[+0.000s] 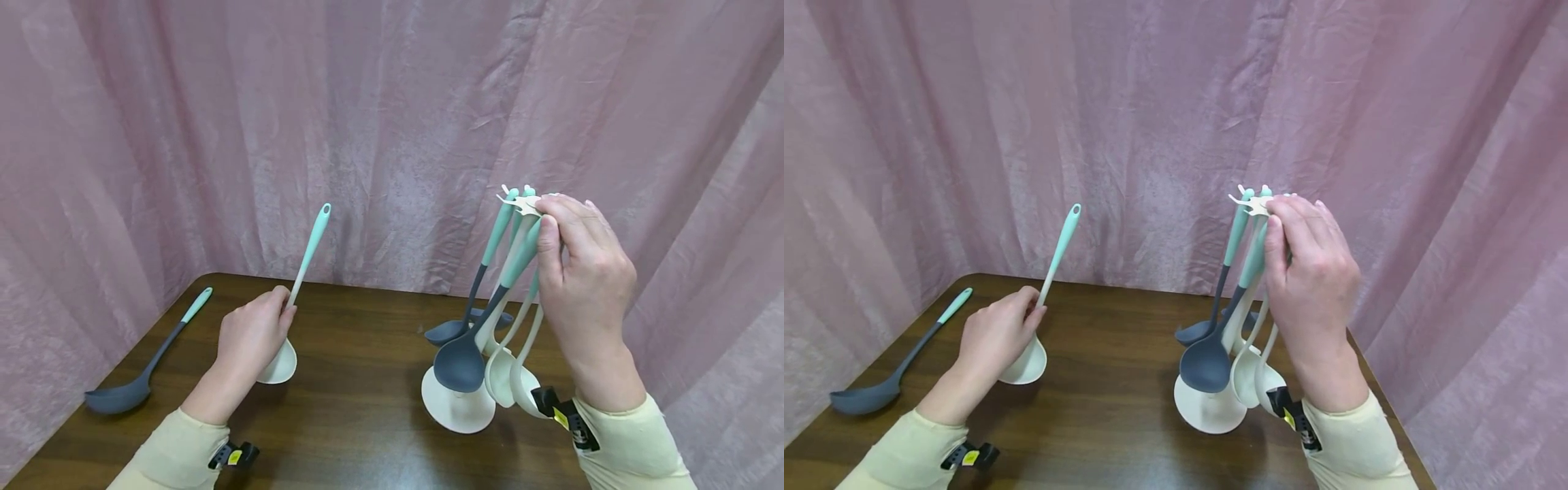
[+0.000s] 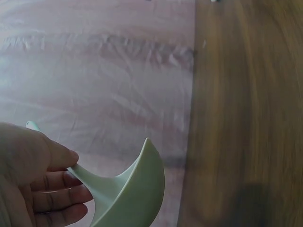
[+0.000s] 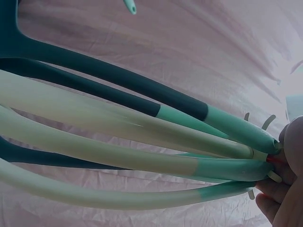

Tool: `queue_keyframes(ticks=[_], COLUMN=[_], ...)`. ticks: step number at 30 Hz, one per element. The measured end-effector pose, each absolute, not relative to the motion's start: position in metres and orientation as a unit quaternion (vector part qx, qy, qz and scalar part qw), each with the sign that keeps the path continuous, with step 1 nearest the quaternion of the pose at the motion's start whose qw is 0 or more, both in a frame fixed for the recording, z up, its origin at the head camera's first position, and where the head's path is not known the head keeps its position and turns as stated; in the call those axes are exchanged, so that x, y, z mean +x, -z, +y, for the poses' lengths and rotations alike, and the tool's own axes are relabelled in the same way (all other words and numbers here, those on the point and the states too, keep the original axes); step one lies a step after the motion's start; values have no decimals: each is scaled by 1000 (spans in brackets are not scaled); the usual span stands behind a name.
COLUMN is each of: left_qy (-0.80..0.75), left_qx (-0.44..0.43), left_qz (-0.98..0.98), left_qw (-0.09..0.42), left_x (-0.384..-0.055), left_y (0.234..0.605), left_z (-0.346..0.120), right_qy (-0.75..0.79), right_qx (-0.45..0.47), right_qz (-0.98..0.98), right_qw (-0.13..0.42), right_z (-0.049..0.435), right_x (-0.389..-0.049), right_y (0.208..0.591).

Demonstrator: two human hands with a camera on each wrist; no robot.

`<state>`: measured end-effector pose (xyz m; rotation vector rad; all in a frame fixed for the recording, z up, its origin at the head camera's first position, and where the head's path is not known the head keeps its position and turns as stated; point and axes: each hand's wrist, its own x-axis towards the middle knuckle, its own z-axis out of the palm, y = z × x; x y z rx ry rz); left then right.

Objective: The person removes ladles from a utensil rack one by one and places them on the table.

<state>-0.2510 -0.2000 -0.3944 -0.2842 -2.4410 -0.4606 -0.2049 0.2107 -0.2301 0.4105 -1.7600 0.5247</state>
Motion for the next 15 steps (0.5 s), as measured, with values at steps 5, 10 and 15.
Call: queue_keyframes(ticks=[5,10,15], left_qy=[162,144,128], left_qx=[-91,-78,-64], left_qz=[-933,-939,-945], left_qw=[309,303,293], left_x=[-257,-261,-264], left_y=[396,399,400], left_z=[-221,-238,-253], right_qy=[-226,-229,-230], right_qx=[179,178,177], right_qz=[-757,-755,-755], right_qw=[587,588,588], right_z=[209,208,208], right_x=[-207,-207,-207], right_y=[231,231,231])
